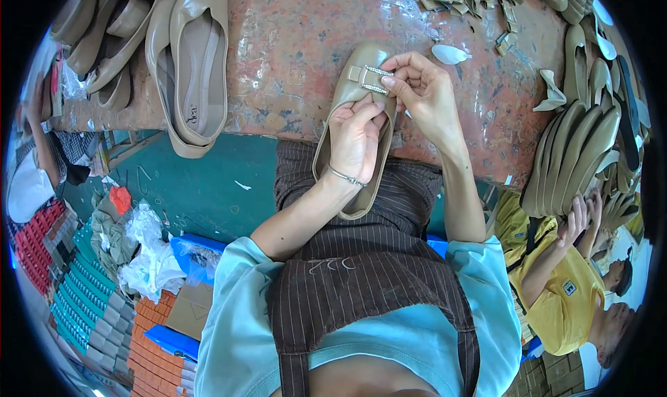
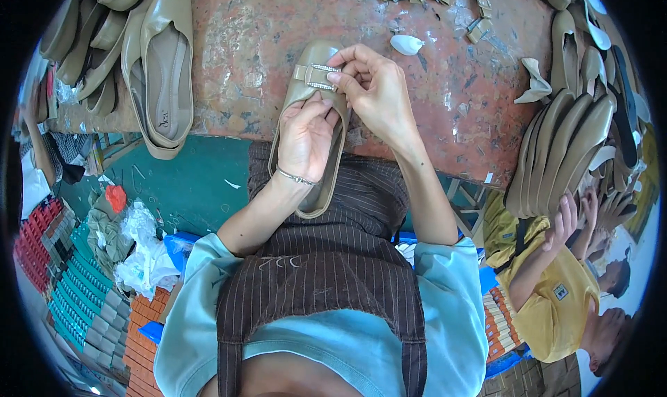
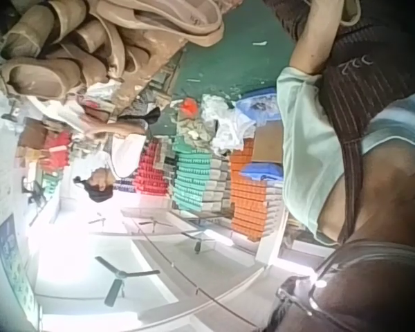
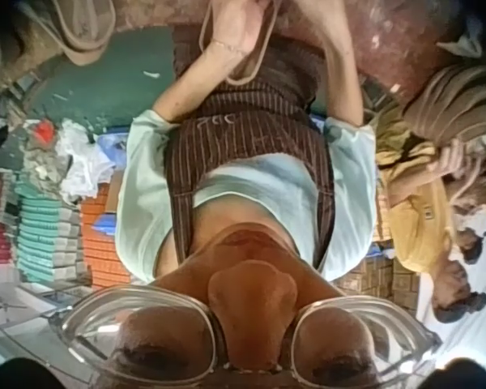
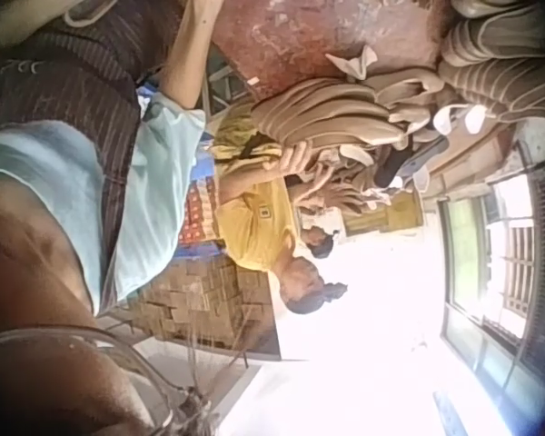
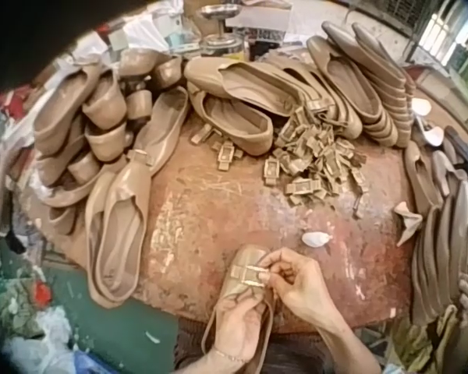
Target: The worker is applying adhesive to the front of tan-colored flat shoes and precisely attaching metallic buckles as part of the shoe finishing process.
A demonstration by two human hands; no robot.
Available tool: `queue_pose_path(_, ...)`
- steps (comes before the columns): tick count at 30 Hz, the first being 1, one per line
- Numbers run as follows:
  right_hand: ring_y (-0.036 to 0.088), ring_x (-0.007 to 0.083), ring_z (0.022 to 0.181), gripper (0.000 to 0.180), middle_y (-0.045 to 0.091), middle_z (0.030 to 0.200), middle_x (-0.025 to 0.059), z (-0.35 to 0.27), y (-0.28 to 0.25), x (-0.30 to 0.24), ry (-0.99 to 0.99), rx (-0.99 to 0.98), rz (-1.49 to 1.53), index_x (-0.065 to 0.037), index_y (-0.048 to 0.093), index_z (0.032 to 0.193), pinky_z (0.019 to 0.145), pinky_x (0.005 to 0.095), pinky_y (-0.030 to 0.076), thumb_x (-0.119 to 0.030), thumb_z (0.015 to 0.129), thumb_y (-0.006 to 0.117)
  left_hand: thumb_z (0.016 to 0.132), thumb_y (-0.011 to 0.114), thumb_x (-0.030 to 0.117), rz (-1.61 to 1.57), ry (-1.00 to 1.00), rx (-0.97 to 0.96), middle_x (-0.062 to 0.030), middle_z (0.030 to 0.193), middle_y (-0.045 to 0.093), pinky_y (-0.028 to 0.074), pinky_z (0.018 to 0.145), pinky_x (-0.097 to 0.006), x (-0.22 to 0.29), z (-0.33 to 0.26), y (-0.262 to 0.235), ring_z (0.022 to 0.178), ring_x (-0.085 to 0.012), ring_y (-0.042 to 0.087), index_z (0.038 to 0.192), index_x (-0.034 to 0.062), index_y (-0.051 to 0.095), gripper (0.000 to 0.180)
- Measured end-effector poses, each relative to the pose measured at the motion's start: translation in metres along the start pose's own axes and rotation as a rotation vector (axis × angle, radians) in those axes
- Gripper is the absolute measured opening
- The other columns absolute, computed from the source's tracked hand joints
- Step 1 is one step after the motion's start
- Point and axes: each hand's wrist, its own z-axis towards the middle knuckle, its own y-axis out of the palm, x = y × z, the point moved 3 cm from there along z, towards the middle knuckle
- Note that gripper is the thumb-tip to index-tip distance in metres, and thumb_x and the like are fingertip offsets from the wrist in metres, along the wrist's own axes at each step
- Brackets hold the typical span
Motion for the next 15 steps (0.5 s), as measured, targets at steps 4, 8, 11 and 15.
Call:
queue_pose_path(4,0.050,0.0046,0.053,0.011,0.060,0.060,0.0014,-0.002,0.003,0.000,-0.031,0.065,-0.040,0.001,0.064,0.091,0.051,0.0218,0.042,0.000,0.080,0.065,0.085,0.049,-0.007,-0.005,-0.006,0.006,-0.0119,0.111,0.061,0.044,0.095,-0.033,0.000,0.000,0.000,0.102,-0.0175,0.058,0.110,-0.0055,0.055,0.026)
queue_pose_path(8,0.050,0.0056,0.050,0.012,0.060,0.057,0.0036,-0.002,0.003,-0.005,-0.056,0.090,-0.101,0.000,0.065,0.089,0.050,0.0217,0.041,-0.003,0.078,0.067,0.089,0.054,0.001,-0.079,-0.043,0.006,-0.0103,0.109,0.061,0.044,0.095,-0.033,0.002,0.002,0.001,0.103,-0.0168,0.057,0.108,-0.0028,0.057,0.019)
queue_pose_path(11,0.049,0.0068,0.048,0.009,0.056,0.053,0.0043,-0.001,0.002,-0.011,-0.108,0.110,-0.192,-0.001,0.065,0.085,0.048,0.0234,0.039,-0.004,0.076,0.067,0.092,0.057,0.012,0.028,-0.112,0.144,-0.0065,0.110,0.060,0.044,0.095,-0.033,0.000,0.007,0.005,0.104,-0.0171,0.057,0.115,0.0013,0.054,0.025)
queue_pose_path(15,0.049,0.0071,0.047,0.016,0.052,0.051,0.0033,-0.011,0.005,-0.023,-0.039,0.171,-0.441,0.000,0.060,0.091,0.046,0.0249,0.038,-0.004,0.076,0.066,0.092,0.060,0.020,0.135,-0.074,0.166,-0.0061,0.107,0.061,0.047,0.089,-0.032,0.003,0.009,0.001,0.099,-0.0162,0.059,0.115,0.0033,0.055,0.028)
